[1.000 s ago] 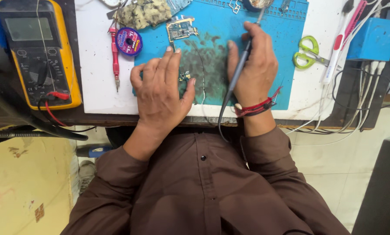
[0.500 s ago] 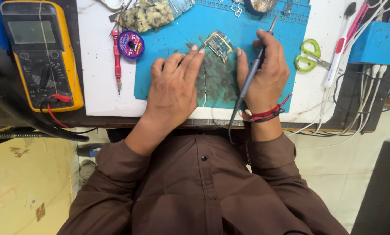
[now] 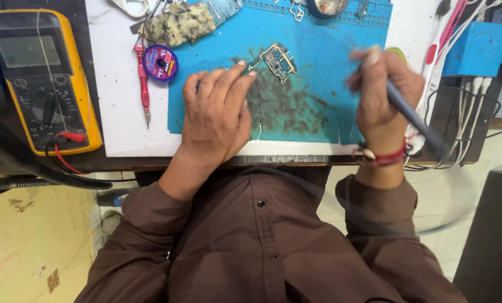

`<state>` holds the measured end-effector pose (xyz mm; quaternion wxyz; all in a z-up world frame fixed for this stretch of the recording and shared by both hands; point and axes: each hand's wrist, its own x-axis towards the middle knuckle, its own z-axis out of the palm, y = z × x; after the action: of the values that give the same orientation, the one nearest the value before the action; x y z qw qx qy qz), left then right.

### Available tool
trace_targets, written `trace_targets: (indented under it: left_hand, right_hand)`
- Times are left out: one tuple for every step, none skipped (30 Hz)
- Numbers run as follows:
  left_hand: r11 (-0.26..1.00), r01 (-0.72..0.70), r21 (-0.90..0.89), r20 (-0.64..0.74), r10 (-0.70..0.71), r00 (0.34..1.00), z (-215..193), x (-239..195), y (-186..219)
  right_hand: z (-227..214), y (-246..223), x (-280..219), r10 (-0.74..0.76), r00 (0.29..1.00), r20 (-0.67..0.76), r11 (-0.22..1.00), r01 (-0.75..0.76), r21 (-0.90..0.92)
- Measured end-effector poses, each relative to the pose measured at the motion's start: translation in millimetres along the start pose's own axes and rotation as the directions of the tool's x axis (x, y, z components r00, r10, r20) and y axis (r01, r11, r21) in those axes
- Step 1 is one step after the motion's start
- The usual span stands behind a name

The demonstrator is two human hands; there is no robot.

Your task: The person uses a soldering iron and tweezers to work on a small circuit board. They apply solder to specific points on the board, reposition the board, and use a blue bulb to blow away debris during the process.

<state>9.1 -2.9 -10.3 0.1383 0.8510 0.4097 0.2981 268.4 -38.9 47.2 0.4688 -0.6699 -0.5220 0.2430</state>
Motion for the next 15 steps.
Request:
trace_targets:
  left_hand:
    - [1.0, 0.009, -0.014, -0.005, -0.009, 1.0, -0.8, -0.9, 0.3]
    - [0.999, 0.018, -0.027, -0.01, -0.018, 1.0, -1.6, -2.1, 0.5]
    - [0.999, 0.028, -0.034, -0.003, -0.028, 1.0, -2.2, -3.9, 0.8]
    - [0.998, 0.037, -0.04, 0.005, -0.037, 0.999, -2.8, -5.1, 1.2]
    - [0.998, 0.037, -0.047, 0.006, -0.037, 0.999, -2.3, -2.8, 0.6]
    - [0.998, 0.028, -0.053, -0.004, -0.028, 1.0, -2.0, -0.8, 0.5]
    - [0.998, 0.025, -0.057, -0.011, -0.026, 1.0, -2.2, -0.9, 1.3]
    - [0.998, 0.023, -0.062, -0.018, -0.024, 1.0, -2.7, -1.5, 1.6]
    - [0.997, 0.019, -0.071, -0.019, -0.02, 1.0, -3.4, -2.6, 1.7]
    - [0.997, 0.014, -0.079, -0.019, -0.015, 1.0, -4.0, -3.4, 1.6]
    - [0.996, 0.008, -0.089, -0.021, -0.01, 1.0, -4.2, -3.4, 1.5]
    - [0.996, 0.003, -0.094, -0.028, -0.006, 1.0, -4.4, -3.3, 1.3]
    - [0.995, 0.0, -0.098, -0.033, -0.003, 0.999, -4.8, -3.5, 1.3]
    - [0.995, -0.003, -0.102, -0.039, -0.001, 0.999, -5.2, -3.6, 0.9]
    - [0.995, -0.006, -0.1, -0.044, 0.002, 0.999, -6.1, -4.0, 0.3]
  right_hand:
    - [3.9, 2.8, 9.1, -0.121, 0.992, -0.021, 0.99, 0.12, -0.069]
    - [9.1, 6.6, 20.0, -0.243, 0.97, -0.03, 0.962, 0.236, -0.139]
    - [15.5, 11.3, 29.2, -0.327, 0.945, -0.021, 0.92, 0.313, -0.238]
    - [21.1, 15.8, 37.2, -0.404, 0.914, -0.017, 0.864, 0.376, -0.336]
    - [27.8, 20.8, 48.4, -0.456, 0.89, -0.004, 0.793, 0.404, -0.457]
    - [32.9, 25.1, 57.5, -0.504, 0.864, 0.016, 0.706, 0.422, -0.569]
    - [37.6, 29.2, 62.9, -0.509, 0.86, 0.035, 0.69, 0.432, -0.581]
    - [42.2, 32.9, 67.0, -0.514, 0.856, 0.054, 0.674, 0.441, -0.593]
    - [47.2, 35.9, 70.3, -0.519, 0.852, 0.076, 0.658, 0.455, -0.6]
    - [50.1, 37.7, 72.2, -0.515, 0.854, 0.072, 0.658, 0.448, -0.605]
    - [50.1, 38.0, 73.5, -0.511, 0.857, 0.069, 0.657, 0.442, -0.611]
    - [50.3, 37.4, 73.9, -0.516, 0.854, 0.062, 0.66, 0.443, -0.607]
    - [51.1, 35.7, 73.8, -0.52, 0.852, 0.055, 0.663, 0.444, -0.603]
    - [49.6, 32.7, 71.2, -0.532, 0.845, 0.044, 0.669, 0.452, -0.589]
    - [47.9, 28.8, 66.2, -0.54, 0.841, 0.032, 0.678, 0.457, -0.576]
